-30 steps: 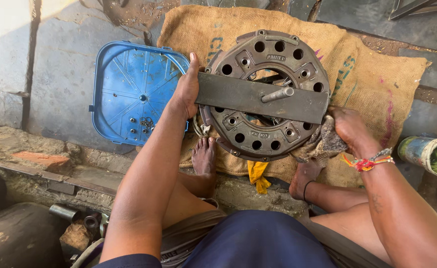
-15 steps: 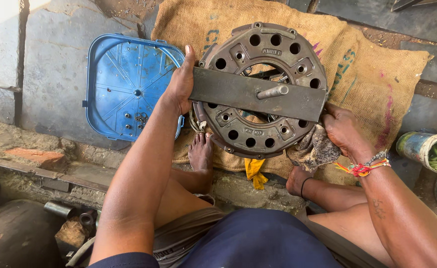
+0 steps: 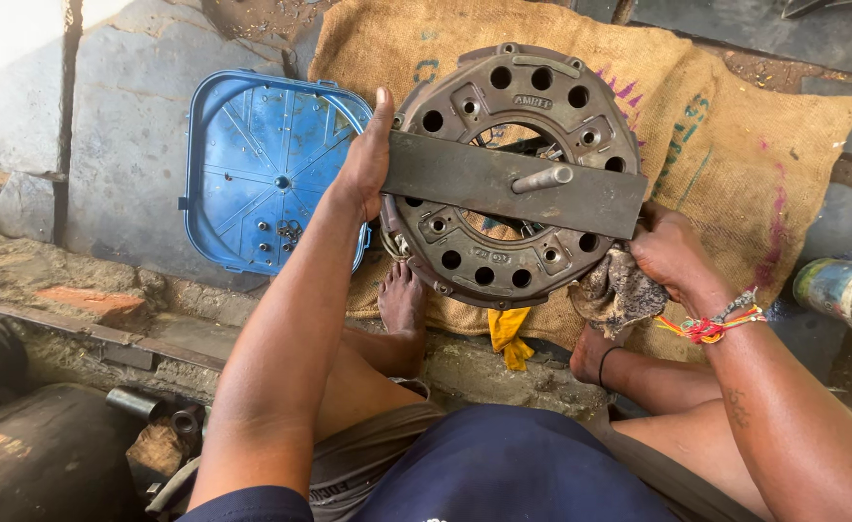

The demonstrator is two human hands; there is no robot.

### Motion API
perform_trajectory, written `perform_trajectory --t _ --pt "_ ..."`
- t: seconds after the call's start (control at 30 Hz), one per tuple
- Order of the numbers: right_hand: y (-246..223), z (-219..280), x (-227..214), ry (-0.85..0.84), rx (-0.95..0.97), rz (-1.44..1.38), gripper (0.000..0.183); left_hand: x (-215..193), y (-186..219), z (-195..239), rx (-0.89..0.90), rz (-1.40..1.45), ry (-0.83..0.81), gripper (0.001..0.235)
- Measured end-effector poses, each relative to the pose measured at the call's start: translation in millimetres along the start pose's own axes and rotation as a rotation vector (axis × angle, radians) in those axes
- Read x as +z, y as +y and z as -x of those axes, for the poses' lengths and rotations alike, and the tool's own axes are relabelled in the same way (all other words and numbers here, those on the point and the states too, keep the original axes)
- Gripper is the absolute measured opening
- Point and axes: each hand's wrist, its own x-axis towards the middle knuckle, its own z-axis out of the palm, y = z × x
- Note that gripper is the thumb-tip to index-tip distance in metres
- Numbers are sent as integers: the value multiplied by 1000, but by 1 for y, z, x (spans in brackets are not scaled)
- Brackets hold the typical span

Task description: The person sits on the ground and works on a circular metal mechanical part, possibly a clutch assembly. They use a metal bar to hold the part steady, wipe it with a cloth, and use a wrench to tighten a bolt in the center.

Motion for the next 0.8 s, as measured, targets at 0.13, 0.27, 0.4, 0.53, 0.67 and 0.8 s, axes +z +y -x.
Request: perform_trajectory --t 0.13,0.27,0.4,0.53,0.67,0.8 --pt "13 -11 3 -99 -44 -265 51 -3 1 -2 45 84 -113 105" --pt "22 -18 0 -145 92 -404 48 -14 4 -12 2 92 -14 92" --pt "35 -21 -4 -193 76 -548 49 -14 1 -27 -19 58 59 74" --pt "57 -33 -1 -208 80 -555 47 -18 -9 -28 -77 21 136 64" --pt "72 -47 -5 -216 -27 -473 43 -18 -12 -26 -63 46 109 58" --pt "69 -51 -14 -243 -30 -615 41 -18 -12 -27 -93 44 83 59"
